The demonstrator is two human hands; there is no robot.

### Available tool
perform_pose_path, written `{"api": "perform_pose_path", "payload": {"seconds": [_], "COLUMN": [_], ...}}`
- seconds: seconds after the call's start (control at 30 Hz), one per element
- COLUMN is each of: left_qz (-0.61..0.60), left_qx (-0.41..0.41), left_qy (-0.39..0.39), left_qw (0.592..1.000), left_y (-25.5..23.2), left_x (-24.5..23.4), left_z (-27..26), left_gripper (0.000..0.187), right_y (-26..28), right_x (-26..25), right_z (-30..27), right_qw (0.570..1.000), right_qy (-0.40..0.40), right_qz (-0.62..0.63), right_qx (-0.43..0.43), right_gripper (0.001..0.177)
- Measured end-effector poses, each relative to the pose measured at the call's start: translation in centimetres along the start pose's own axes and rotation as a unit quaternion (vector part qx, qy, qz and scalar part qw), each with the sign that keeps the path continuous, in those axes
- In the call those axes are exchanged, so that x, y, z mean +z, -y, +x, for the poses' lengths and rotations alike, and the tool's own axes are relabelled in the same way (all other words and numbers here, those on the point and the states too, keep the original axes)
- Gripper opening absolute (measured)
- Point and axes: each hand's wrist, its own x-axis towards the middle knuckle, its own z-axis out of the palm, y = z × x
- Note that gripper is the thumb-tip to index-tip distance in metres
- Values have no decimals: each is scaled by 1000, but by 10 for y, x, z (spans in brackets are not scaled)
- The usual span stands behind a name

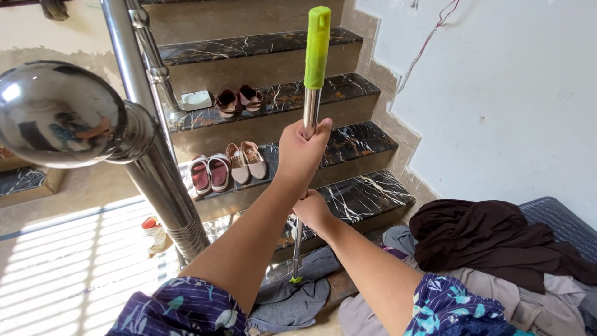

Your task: Mopping marble stairs and a tiled floor area with a long-handled mop.

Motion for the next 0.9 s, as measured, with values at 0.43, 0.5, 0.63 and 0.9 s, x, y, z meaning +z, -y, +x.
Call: {"api": "perform_pose_path", "payload": {"seconds": [0.43, 0.5, 0.63, 0.9], "left_qz": [22, -4, -26, -72], "left_qx": [45, 45, 60, 203], "left_qy": [-46, -38, -8, 3], "left_qw": [998, 998, 998, 976], "left_y": [19, 18, 18, 10], "left_x": [13, 13, 16, 42], "left_z": [19, 19, 29, 21], "left_gripper": [46, 45, 46, 42], "right_y": [-1, 3, -30, -2], "right_x": [-12, -11, -20, -38], "right_z": [18, 15, 33, 7], "right_qw": [998, 992, 989, 929], "right_qy": [-10, -26, -45, -156], "right_qz": [-47, -31, 70, -21], "right_qx": [-49, -119, -119, -336], "right_gripper": [16, 13, 22, 9]}}
